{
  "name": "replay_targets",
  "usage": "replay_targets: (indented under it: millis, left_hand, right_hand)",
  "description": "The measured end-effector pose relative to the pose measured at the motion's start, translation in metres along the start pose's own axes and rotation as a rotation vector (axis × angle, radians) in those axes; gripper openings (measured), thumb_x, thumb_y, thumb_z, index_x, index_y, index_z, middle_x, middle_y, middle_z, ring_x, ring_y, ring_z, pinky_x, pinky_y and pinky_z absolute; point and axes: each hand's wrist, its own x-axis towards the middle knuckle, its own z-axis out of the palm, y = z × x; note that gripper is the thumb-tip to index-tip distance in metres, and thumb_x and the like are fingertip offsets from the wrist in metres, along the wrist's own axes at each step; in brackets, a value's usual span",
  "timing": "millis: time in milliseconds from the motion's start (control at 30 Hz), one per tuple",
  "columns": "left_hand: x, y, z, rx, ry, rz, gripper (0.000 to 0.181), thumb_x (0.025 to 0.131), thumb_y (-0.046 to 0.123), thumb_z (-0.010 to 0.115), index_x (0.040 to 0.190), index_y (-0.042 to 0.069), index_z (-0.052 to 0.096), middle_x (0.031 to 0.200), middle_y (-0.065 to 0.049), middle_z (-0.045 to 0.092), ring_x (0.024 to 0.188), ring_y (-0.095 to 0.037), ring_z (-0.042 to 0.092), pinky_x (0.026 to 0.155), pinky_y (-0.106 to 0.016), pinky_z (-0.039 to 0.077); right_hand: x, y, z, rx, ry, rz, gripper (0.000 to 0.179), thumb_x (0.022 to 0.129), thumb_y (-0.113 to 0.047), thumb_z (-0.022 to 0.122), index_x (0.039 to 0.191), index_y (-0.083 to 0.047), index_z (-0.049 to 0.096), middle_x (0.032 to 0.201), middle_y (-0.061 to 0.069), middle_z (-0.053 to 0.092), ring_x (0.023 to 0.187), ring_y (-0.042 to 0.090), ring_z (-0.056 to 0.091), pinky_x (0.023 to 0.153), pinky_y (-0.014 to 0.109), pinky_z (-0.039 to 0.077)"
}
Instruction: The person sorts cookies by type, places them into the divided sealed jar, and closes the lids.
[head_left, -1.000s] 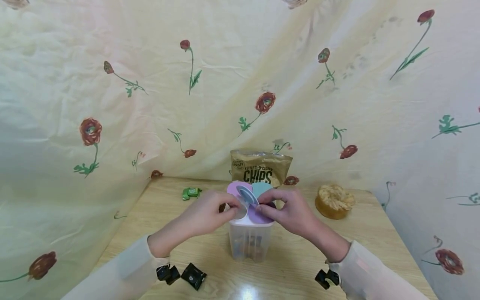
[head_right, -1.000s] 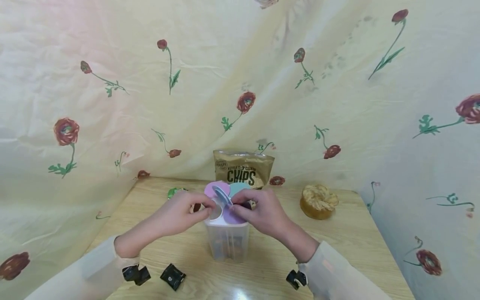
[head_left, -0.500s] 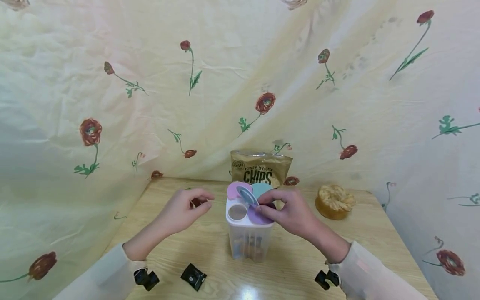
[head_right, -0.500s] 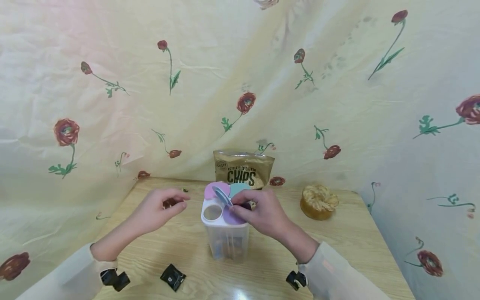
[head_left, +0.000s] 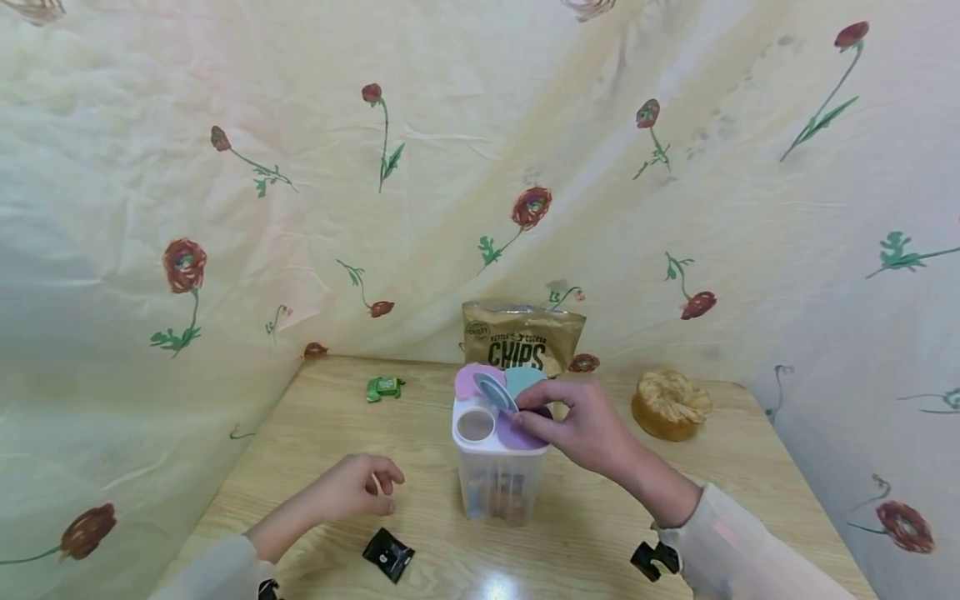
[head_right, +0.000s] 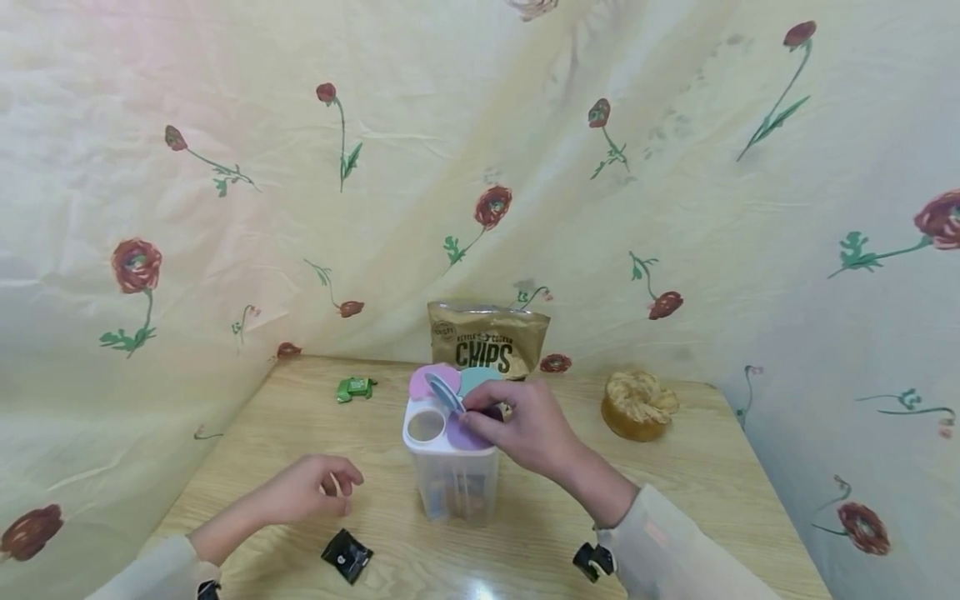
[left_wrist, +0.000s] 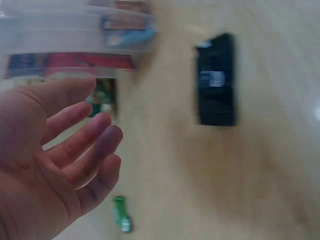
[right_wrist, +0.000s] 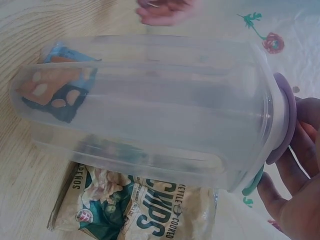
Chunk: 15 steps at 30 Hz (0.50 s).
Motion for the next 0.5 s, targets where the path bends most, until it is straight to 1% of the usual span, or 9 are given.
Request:
replay_targets:
  millis: [67,133,300,400,500]
  left_hand:
    - [-0.001,-0.011,0.008,-0.004,-0.021,-0.017,0.034,0.090,0.012,0.078,0.120,0.000,0.069,0.097,-0.005,0.065,0.080,-0.016,0.064,0.067,-0.028,0.054]
    - [-0.002,-0.018,0.014,-0.008,-0.033,-0.040,0.036,0.089,0.013,0.079,0.121,0.001,0.068,0.099,-0.007,0.065,0.081,-0.017,0.065,0.067,-0.030,0.054]
    - [-0.003,-0.032,0.024,0.024,-0.042,-0.103,0.038,0.084,0.016,0.084,0.118,0.006,0.069,0.098,-0.006,0.063,0.085,-0.018,0.062,0.070,-0.033,0.051]
    - [-0.003,-0.037,0.029,0.034,-0.040,-0.113,0.037,0.081,0.018,0.087,0.113,0.009,0.070,0.095,-0.004,0.062,0.083,-0.018,0.058,0.070,-0.033,0.048]
    - [-0.005,-0.039,0.033,0.033,-0.038,-0.104,0.032,0.079,0.019,0.088,0.105,0.010,0.071,0.088,-0.002,0.063,0.079,-0.016,0.057,0.067,-0.030,0.047]
  right_hand:
    - [0.000,0.000,0.000,-0.001,0.000,-0.001,0.015,0.084,-0.008,0.085,0.093,-0.018,0.080,0.087,-0.012,0.075,0.076,0.005,0.067,0.062,0.024,0.053]
    - [0.000,0.000,0.000,0.000,-0.001,0.002,0.015,0.084,-0.008,0.085,0.093,-0.018,0.080,0.087,-0.012,0.075,0.076,0.005,0.067,0.062,0.024,0.052]
    - [0.000,0.000,0.000,0.007,-0.003,0.005,0.015,0.084,-0.007,0.085,0.093,-0.018,0.080,0.087,-0.011,0.075,0.077,0.006,0.067,0.064,0.024,0.053]
    - [0.000,0.000,0.000,0.003,-0.003,0.008,0.014,0.084,-0.008,0.085,0.093,-0.018,0.080,0.087,-0.011,0.076,0.077,0.005,0.067,0.063,0.025,0.053]
    - [-0.001,0.001,0.000,-0.004,-0.002,0.007,0.015,0.084,-0.009,0.085,0.093,-0.020,0.080,0.086,-0.012,0.075,0.077,0.005,0.067,0.064,0.027,0.054]
